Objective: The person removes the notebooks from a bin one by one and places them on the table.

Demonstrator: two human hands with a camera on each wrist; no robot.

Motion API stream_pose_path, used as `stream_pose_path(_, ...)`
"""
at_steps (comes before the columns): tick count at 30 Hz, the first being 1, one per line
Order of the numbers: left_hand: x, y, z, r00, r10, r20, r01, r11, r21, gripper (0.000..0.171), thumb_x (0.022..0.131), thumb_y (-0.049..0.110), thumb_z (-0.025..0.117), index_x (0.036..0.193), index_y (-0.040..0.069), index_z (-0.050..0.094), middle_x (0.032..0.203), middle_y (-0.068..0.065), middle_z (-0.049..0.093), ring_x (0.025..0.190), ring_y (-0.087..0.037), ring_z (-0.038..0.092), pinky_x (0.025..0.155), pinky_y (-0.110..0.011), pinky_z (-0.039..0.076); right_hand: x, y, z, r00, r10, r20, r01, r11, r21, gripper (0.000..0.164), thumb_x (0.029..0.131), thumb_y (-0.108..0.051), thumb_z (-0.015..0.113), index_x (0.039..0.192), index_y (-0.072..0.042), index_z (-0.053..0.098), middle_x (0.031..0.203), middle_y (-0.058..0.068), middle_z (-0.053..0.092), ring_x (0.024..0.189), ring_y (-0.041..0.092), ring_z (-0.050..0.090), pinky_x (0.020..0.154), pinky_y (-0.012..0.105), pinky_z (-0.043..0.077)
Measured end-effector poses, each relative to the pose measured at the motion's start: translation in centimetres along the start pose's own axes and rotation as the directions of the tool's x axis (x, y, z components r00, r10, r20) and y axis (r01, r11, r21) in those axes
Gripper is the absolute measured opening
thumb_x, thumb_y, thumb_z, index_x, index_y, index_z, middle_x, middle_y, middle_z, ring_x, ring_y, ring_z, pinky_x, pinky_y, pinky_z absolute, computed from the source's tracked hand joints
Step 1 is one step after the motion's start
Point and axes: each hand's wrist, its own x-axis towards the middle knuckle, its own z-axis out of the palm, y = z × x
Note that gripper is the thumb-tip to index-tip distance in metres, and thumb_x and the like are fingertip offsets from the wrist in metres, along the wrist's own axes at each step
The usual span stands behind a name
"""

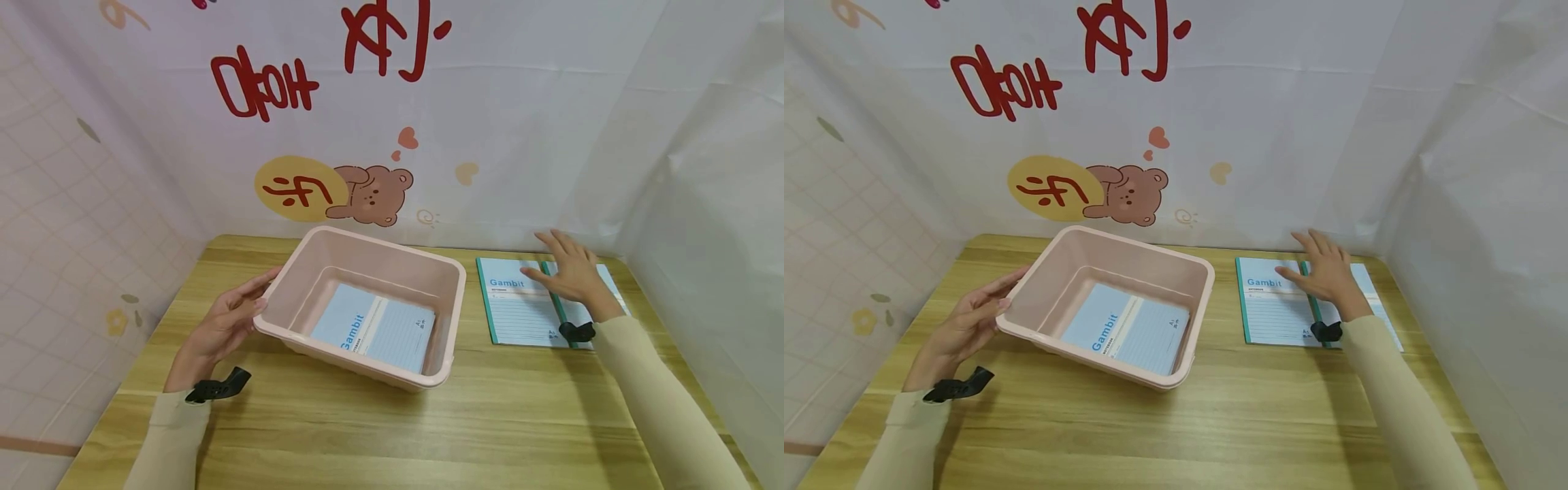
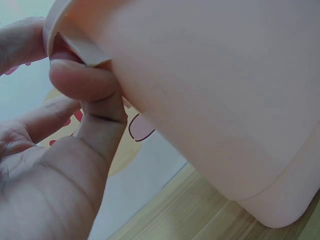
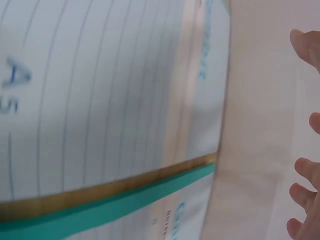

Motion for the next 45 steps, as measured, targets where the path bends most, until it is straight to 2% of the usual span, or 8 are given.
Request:
stream_pose_path(11,-0.1,-0.2,0.1,1.0,-0.004,0.007,0.004,1.0,0.008,0.058,0.108,-0.005,0.036,0.162,-0.003,0.018,0.154,-0.002,0.045,0.129,-0.013,0.058,0.099,-0.029,0.056,-0.3,-3.1,-0.9,0.994,-0.096,-0.051,0.095,0.995,-0.025,0.09,0.093,-0.064,0.062,0.165,-0.031,0.019,0.173,0.016,0.007,0.158,0.046,0.003,0.119,0.075,0.005)
stream_pose_path(19,-0.3,-0.2,0.2,1.0,0.001,0.01,-0.001,1.0,0.011,0.058,0.108,-0.006,0.035,0.162,-0.005,0.015,0.154,-0.002,0.046,0.13,-0.013,0.058,0.099,-0.029,0.056,-0.1,-6.4,-2.0,0.983,-0.165,-0.081,0.162,0.986,-0.04,0.084,0.095,-0.064,0.059,0.165,-0.037,0.02,0.174,0.012,0.006,0.16,0.04,0.0,0.12,0.074,0.005)
stream_pose_path(25,-0.2,-0.3,0.2,1.0,0.009,0.015,-0.009,1.0,-0.003,0.058,0.108,-0.006,0.034,0.162,-0.004,0.015,0.154,-0.002,0.046,0.13,-0.013,0.058,0.099,-0.029,0.056,0.2,-8.9,-3.0,0.973,-0.217,-0.076,0.214,0.976,-0.044,0.083,0.096,-0.064,0.056,0.165,-0.038,0.018,0.174,0.01,0.004,0.161,0.037,-0.002,0.123,0.069,0.0)
stream_pose_path(32,-0.2,-0.4,0.0,0.999,0.03,0.027,-0.029,0.999,-0.02,0.057,0.107,-0.007,0.034,0.162,-0.003,0.018,0.153,-0.003,0.047,0.127,-0.013,0.058,0.097,-0.027,0.057,1.0,-12.2,-4.3,0.942,-0.321,-0.093,0.317,0.947,-0.057,0.081,0.097,-0.062,0.057,0.164,-0.038,0.02,0.175,0.008,0.002,0.161,0.037,-0.001,0.125,0.067,0.001)
stream_pose_path(35,-0.2,-0.3,-0.1,0.999,0.03,0.027,-0.03,1.0,-0.002,0.057,0.107,-0.007,0.033,0.162,-0.003,0.016,0.154,-0.003,0.046,0.129,-0.013,0.058,0.096,-0.026,0.057,1.5,-13.6,-4.6,0.928,-0.36,-0.096,0.355,0.933,-0.061,0.082,0.096,-0.061,0.058,0.164,-0.038,0.02,0.175,0.005,0.0,0.161,0.036,-0.001,0.125,0.067,0.001)
stream_pose_path(41,0.0,-0.1,0.0,1.0,0.016,0.005,-0.016,1.0,0.024,0.057,0.108,-0.006,0.035,0.162,-0.002,0.019,0.154,-0.003,0.046,0.129,-0.013,0.057,0.098,-0.026,0.057,1.9,-16.5,-5.0,0.908,-0.406,-0.099,0.402,0.914,-0.061,0.087,0.093,-0.061,0.063,0.164,-0.038,0.019,0.175,0.0,-0.002,0.162,0.031,-0.003,0.126,0.064,-0.001)
stream_pose_path(45,0.1,-0.2,-0.1,1.0,0.013,-0.001,-0.013,0.999,0.029,0.057,0.108,-0.005,0.036,0.162,-0.002,0.019,0.155,-0.003,0.045,0.129,-0.013,0.057,0.099,-0.027,0.056,2.1,-18.4,-4.9,0.895,-0.435,-0.096,0.431,0.9,-0.06,0.091,0.091,-0.066,0.063,0.165,-0.038,0.019,0.175,0.003,0.001,0.162,0.026,-0.006,0.127,0.063,0.0)
